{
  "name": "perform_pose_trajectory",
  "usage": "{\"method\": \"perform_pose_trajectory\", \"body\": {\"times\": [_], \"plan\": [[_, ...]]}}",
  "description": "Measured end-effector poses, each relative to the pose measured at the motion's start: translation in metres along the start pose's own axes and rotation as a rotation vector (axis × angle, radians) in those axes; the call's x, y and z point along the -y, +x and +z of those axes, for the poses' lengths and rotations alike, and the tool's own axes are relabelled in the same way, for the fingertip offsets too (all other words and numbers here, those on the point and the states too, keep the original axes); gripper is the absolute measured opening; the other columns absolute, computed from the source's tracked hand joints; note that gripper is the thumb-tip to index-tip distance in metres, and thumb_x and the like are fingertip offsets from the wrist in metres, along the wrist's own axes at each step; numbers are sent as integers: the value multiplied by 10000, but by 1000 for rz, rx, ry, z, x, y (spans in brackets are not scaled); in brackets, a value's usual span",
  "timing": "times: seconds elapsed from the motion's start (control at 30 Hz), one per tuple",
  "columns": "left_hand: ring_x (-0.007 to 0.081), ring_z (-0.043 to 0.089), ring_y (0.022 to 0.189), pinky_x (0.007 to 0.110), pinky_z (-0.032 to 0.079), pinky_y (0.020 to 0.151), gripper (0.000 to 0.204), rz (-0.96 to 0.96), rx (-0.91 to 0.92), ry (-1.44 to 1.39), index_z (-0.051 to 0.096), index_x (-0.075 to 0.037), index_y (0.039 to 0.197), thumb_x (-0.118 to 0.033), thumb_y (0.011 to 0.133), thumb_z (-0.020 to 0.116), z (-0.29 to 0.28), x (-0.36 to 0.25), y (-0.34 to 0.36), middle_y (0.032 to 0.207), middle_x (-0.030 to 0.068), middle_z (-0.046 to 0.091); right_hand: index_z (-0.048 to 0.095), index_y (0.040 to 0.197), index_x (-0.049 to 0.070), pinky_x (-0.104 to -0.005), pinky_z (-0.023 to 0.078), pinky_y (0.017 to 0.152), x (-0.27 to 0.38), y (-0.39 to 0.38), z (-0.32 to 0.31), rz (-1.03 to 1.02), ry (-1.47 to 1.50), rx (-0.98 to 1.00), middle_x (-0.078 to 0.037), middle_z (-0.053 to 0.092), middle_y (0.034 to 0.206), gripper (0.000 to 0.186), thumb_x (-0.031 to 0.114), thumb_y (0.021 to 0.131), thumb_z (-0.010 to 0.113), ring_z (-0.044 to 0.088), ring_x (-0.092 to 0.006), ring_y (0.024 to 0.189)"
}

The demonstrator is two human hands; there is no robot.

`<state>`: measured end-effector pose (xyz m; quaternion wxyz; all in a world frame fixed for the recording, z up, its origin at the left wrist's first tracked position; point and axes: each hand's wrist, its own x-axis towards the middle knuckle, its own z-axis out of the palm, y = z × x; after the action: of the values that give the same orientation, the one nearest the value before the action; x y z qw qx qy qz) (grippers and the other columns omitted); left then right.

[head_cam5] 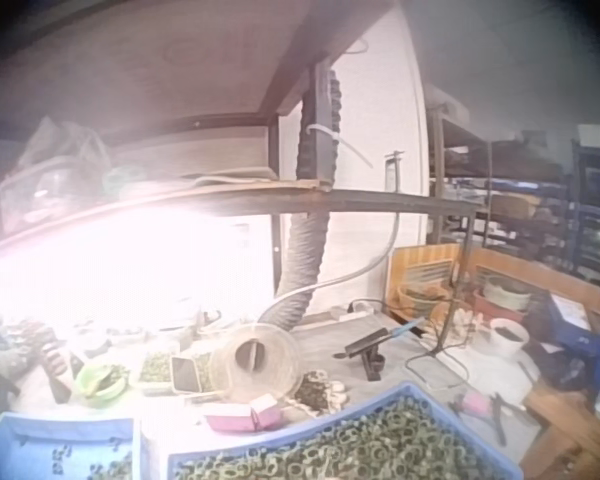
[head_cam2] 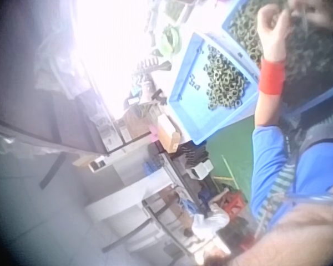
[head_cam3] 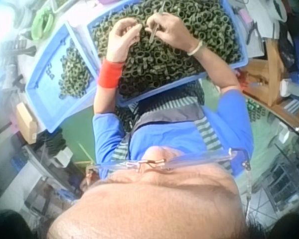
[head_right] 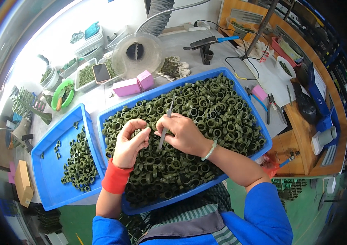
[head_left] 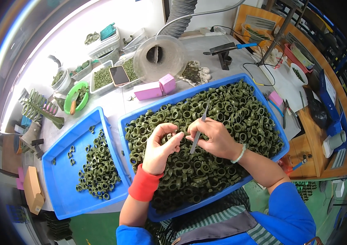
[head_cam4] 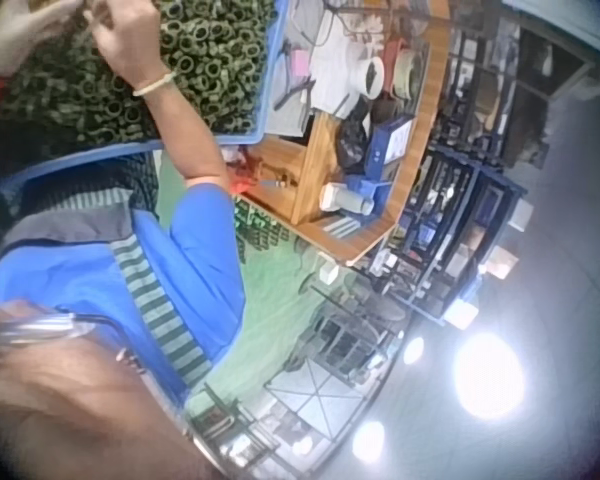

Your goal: The person uses a small metal tool to trim or deburr green cylindrical parts. They pick each part from a large blue bin, manipulate it with the tool, and place the finished item into a smaller blue tray. The process is repeated continuously throughout the clip.

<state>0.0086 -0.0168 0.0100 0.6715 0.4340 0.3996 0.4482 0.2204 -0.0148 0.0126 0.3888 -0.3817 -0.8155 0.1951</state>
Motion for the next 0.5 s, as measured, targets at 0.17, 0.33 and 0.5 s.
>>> {"method": "perform_pose_trajectory", "body": {"times": [0.17,0.33,0.5], "plan": [[47,560,734,203,423,592,222,-107,44,-115,653,-12,1157,-68,949,705,-1,-1,0,882,-8,625,620,921,65,-363,542,714,8,-1,-1,-135,-39,-45,-66,695,932,217,69,811,807,663,-256,820],[36,531,713,189,395,581,206,-55,30,-126,674,-12,1151,-52,949,698,-3,1,1,878,2,635,602,994,62,-357,528,705,13,1,-7,42,138,-112,-66,659,903,220,117,866,773,670,-237,782],[34,547,742,172,385,572,224,-64,98,-35,643,1,1195,-3,971,644,-3,-2,-2,902,4,630,623,1063,30,-287,542,711,12,4,-14,184,263,30,-43,680,903,227,92,895,763,682,-127,792]]}}
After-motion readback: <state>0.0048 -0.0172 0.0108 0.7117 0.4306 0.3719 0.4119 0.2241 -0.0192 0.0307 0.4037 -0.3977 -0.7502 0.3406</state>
